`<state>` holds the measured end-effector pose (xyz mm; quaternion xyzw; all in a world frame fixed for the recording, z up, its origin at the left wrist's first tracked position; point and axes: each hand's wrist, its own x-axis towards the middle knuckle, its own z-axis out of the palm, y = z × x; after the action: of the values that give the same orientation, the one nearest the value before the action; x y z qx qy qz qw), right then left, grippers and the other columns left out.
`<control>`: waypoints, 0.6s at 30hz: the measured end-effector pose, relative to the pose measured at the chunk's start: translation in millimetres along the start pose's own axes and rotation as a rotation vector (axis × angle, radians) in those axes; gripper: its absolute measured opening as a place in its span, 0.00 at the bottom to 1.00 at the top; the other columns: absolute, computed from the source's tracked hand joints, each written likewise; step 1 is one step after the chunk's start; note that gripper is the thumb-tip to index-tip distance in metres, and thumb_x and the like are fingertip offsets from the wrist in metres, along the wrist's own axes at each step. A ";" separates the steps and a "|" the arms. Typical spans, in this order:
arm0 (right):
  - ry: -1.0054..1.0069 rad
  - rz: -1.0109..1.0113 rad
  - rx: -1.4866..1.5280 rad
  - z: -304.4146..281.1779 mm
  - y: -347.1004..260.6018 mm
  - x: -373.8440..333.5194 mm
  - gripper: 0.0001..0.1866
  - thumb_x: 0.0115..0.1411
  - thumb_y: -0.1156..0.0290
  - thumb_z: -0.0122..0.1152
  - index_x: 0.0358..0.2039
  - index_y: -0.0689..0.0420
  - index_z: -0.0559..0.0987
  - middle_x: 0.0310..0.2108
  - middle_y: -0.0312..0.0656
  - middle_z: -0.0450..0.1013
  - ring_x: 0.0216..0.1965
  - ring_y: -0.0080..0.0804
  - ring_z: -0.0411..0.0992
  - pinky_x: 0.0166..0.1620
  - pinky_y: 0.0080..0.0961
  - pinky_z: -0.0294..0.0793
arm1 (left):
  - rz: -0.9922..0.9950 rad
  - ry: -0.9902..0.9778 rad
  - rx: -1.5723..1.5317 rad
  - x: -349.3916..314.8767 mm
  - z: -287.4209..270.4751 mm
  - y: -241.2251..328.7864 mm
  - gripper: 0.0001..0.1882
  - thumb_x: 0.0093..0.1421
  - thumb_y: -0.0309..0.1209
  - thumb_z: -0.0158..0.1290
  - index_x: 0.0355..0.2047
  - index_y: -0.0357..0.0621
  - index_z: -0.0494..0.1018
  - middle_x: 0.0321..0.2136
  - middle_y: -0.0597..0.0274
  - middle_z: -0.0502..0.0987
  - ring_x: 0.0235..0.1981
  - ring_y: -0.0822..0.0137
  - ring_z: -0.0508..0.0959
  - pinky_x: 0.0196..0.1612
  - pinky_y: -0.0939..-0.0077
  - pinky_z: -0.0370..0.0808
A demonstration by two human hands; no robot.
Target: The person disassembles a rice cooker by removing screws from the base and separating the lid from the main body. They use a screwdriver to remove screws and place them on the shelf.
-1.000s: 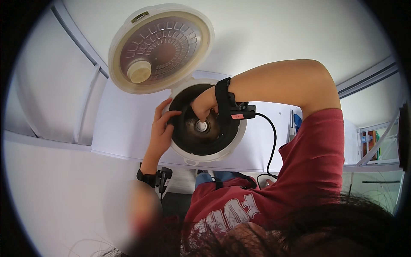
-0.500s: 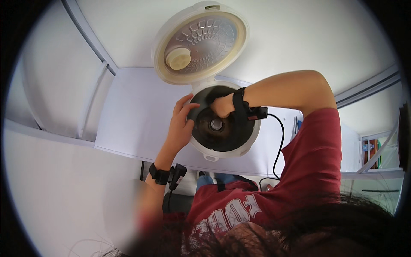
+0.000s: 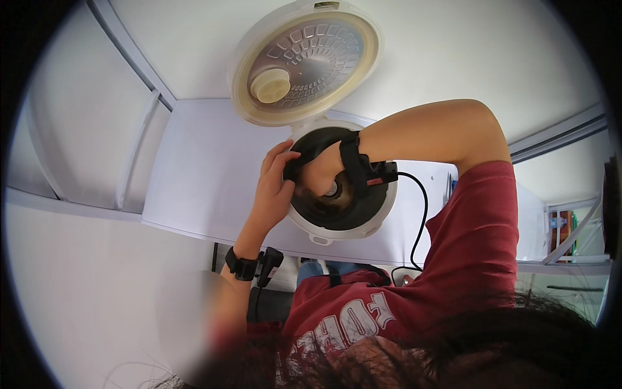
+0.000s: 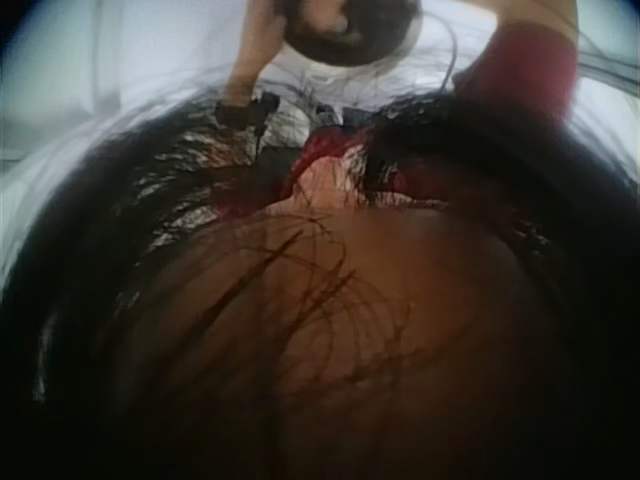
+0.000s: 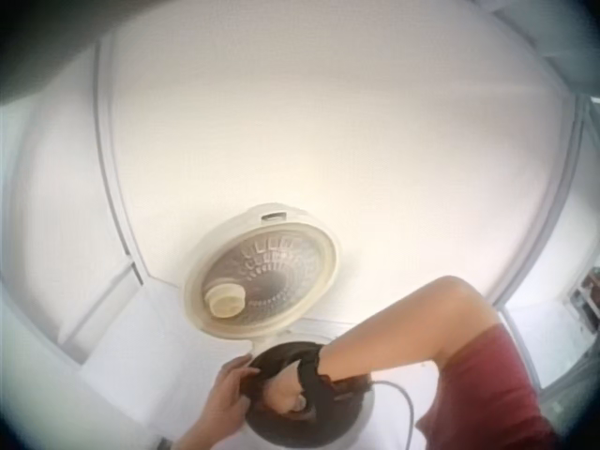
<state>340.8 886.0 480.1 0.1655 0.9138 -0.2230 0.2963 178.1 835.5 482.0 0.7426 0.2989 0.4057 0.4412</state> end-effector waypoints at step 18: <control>-0.280 -0.280 -0.149 48.4 72.6 71.1 0.12 0.49 0.72 0.56 0.34 0.62 0.78 0.33 0.49 0.73 0.34 0.41 0.70 0.38 0.35 0.70 | -0.007 -0.037 -0.019 2.9 1.1 1.2 0.30 0.43 0.14 0.37 0.49 0.38 0.68 0.60 0.51 0.58 0.65 0.53 0.54 0.67 0.64 0.50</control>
<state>340.3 935.1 378.7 -0.0179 0.8917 -0.2147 0.3980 180.6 836.8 483.8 0.7449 0.2894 0.3930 0.4549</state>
